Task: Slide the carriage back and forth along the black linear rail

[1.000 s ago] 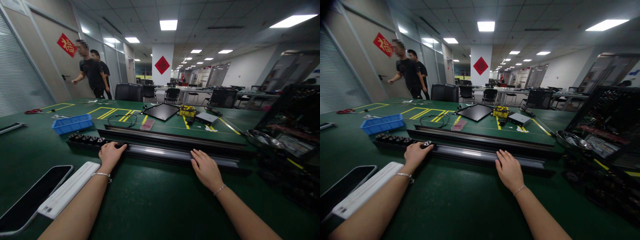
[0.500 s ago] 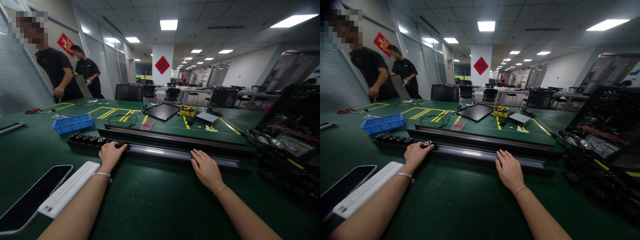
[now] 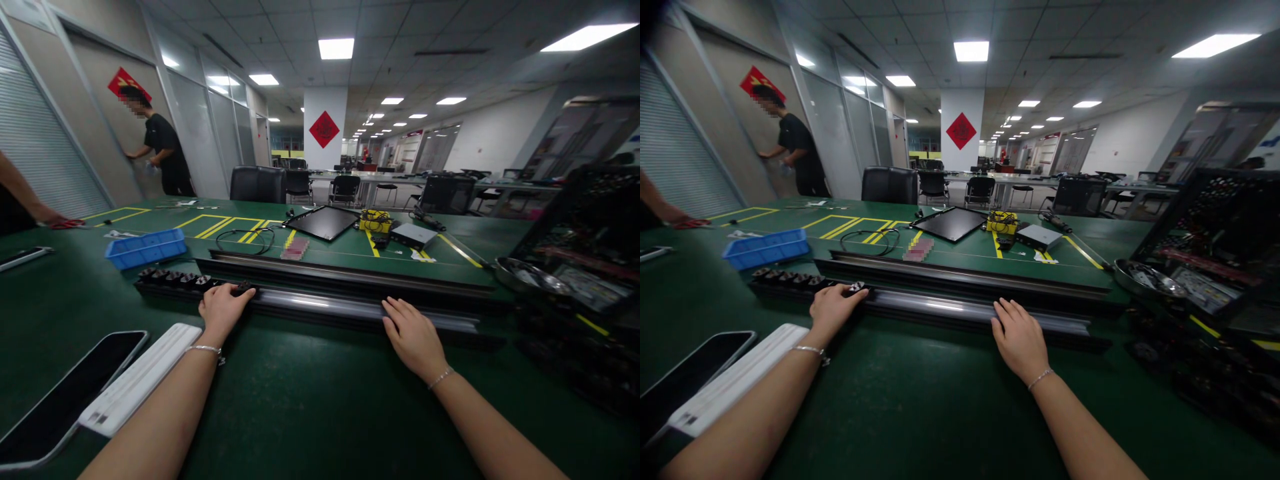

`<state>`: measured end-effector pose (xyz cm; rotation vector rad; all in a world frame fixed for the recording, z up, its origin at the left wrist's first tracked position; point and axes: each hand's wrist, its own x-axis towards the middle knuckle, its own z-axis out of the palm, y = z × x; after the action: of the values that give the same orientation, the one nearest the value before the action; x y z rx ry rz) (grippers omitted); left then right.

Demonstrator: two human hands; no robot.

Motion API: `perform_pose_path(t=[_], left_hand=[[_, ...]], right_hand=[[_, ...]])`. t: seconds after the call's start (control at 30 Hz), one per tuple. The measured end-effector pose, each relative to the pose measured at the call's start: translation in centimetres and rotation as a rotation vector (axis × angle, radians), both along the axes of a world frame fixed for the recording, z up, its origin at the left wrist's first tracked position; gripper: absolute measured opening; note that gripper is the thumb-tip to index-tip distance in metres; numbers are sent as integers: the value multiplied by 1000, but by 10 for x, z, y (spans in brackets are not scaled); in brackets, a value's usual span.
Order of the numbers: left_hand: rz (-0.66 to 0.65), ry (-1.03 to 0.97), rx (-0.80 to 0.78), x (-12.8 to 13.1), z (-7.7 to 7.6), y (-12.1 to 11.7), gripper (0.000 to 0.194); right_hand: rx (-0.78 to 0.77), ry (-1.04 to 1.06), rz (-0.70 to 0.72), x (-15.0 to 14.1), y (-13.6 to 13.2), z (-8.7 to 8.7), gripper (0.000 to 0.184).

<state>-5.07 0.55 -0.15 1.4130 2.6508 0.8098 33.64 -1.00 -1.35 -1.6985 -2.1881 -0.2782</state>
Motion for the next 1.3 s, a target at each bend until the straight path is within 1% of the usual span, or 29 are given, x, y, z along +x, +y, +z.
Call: perform_pose_path(t=[0.57,0.93,1.3], left_hand=[[-8,-13,3,1,2,-1,50],[-20,13,18,-4,-3,1,52],[-37,-5,40,-4,-2,0,49]], right_hand=[[-16,1,-8,-1,-1,1,46],[-11,-2,-3,0,0,0,46],[-17,-3,-7,-1,-1,2,47]])
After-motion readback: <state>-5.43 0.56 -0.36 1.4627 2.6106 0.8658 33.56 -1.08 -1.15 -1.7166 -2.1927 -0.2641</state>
